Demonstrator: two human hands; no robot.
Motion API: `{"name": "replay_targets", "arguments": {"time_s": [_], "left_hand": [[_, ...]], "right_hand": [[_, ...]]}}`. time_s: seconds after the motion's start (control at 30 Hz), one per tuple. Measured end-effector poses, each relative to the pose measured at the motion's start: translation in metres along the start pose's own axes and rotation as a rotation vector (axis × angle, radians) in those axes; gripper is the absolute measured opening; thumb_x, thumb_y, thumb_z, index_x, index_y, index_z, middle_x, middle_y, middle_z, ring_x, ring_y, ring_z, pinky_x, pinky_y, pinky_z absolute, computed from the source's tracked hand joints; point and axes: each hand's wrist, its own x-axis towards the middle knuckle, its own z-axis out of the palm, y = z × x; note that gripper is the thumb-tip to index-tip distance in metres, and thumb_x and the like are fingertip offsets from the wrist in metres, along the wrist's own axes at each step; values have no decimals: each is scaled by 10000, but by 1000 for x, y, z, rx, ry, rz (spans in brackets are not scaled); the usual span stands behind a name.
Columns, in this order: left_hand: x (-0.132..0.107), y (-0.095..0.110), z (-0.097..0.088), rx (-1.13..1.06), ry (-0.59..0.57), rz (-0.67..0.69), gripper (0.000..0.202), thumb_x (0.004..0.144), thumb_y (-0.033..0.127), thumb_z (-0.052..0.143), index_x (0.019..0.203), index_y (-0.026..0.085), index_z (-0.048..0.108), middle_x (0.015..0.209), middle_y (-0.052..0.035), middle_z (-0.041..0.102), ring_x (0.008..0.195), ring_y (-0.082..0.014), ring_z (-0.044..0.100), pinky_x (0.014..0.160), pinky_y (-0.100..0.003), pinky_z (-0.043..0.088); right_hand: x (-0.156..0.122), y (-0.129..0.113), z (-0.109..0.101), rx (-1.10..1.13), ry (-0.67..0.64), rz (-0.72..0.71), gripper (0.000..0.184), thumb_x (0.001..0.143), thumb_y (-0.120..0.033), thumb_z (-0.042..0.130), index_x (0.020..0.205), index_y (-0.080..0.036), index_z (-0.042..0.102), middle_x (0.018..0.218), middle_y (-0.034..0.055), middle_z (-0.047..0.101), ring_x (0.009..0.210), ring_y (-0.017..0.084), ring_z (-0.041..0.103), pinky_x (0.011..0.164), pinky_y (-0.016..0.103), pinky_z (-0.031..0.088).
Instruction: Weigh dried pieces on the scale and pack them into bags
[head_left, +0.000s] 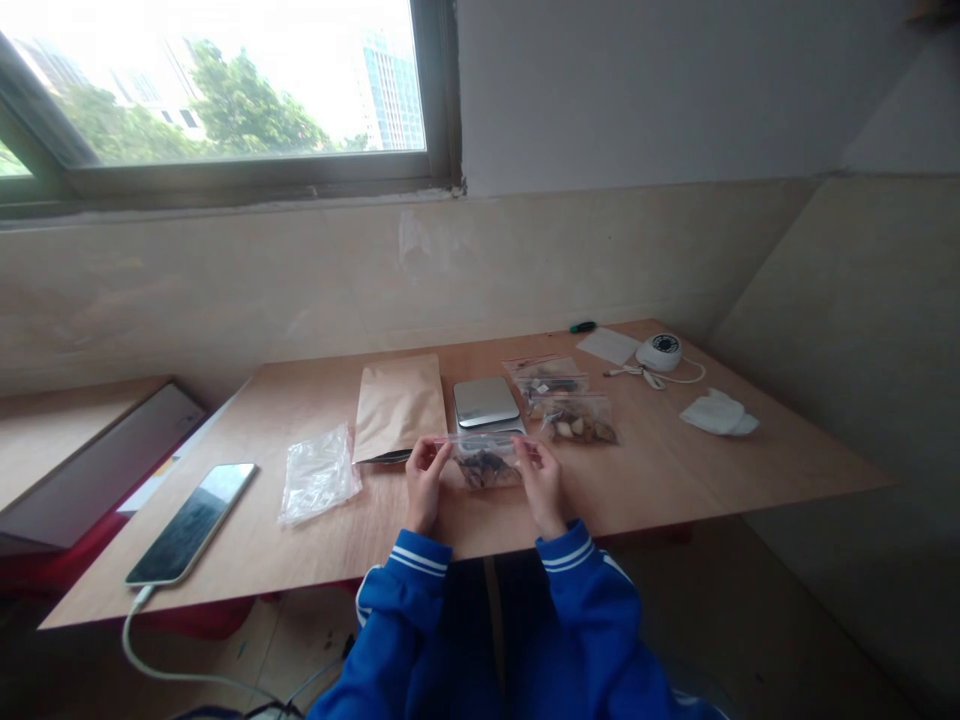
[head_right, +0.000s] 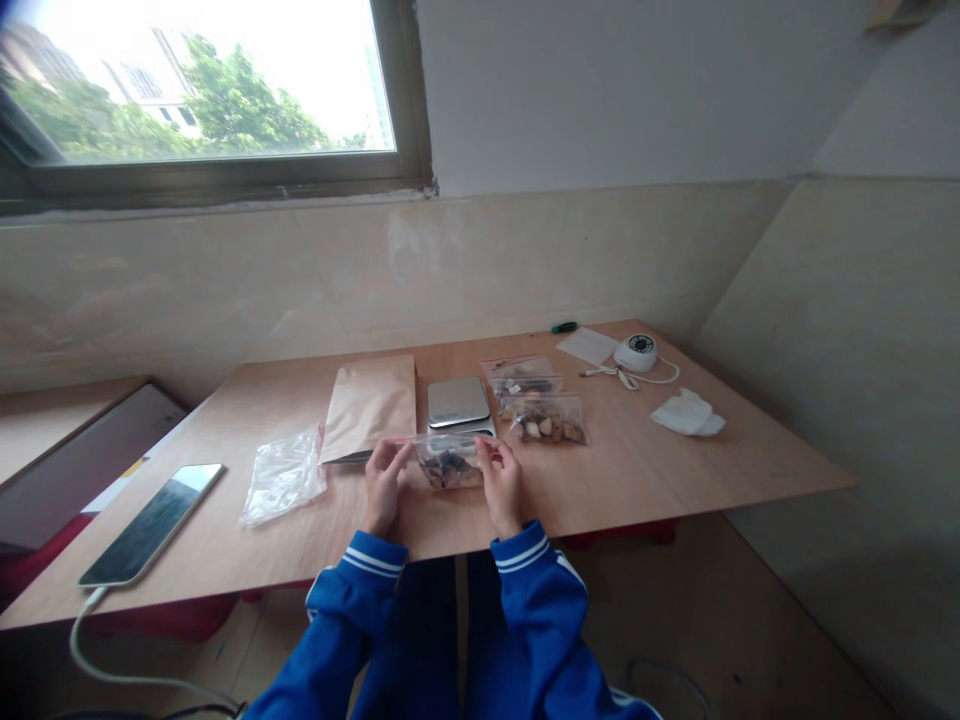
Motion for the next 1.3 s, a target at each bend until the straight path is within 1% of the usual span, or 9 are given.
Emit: {"name": "replay_targets", "arguments": {"time_s": [0.17,0.3,0.47,0.73,0.9,0.97,1.1,1.3], "left_hand": [[1,-1,3,-38,-9,-18,215,777,392,657,804,185,607,799,-1,633,790,-148,592,759,-272,459],[2,-4,2,-32,22,-13,240,768,394,668,875,183,628,844,-15,649,830,-161,604,791,-286,465],[2,-6,1,-2,34,-10,221,758,380,683,828,174,644,811,-10,650,815,-159,601,786,-279,453],[1,-5,0,1,18,-25,219,758,380,681,837,177,658,827,-17,662,824,-167,600,790,-284,448],[0,-4,0,-4,11,-25,202,772,365,671,844,177,649,835,-15,654,838,-166,596,810,-287,443],[0,-4,0,-8,10,-26,196,774,360,671,844,179,645,831,-11,650,832,-162,594,805,-283,443],[0,-3,0,-3,3,-21,197,775,361,670,851,181,644,834,-13,654,830,-165,594,798,-284,445],[-1,-2,0,8,-10,-15,199,776,366,668,845,180,648,836,-19,660,829,-169,600,794,-284,448]], "right_hand": [[-1,-5,2,22,-42,5,382,790,-496,628,948,-153,686,889,81,712,776,205,677,673,320,569],[-1,-2,1,-2,1,-47,371,822,-494,587,949,-158,679,929,88,711,838,217,675,720,342,566],[0,1,0,-49,52,-114,326,841,-475,569,908,-169,661,935,84,703,870,209,657,747,334,547],[-1,-2,-1,-49,61,-104,334,829,-488,580,908,-176,670,973,84,692,911,223,642,792,351,516],[-1,-3,-1,-8,16,-63,392,868,-530,492,952,-189,666,1013,89,690,946,226,636,805,342,515],[0,-1,-1,9,25,-44,396,855,-542,506,954,-189,656,974,84,695,914,225,643,779,338,523],[1,3,-1,38,66,-27,377,806,-532,589,938,-182,635,883,68,697,843,217,653,725,333,534],[1,3,-1,14,68,-62,335,804,-483,618,935,-175,649,927,75,692,849,202,642,763,333,521]]}}
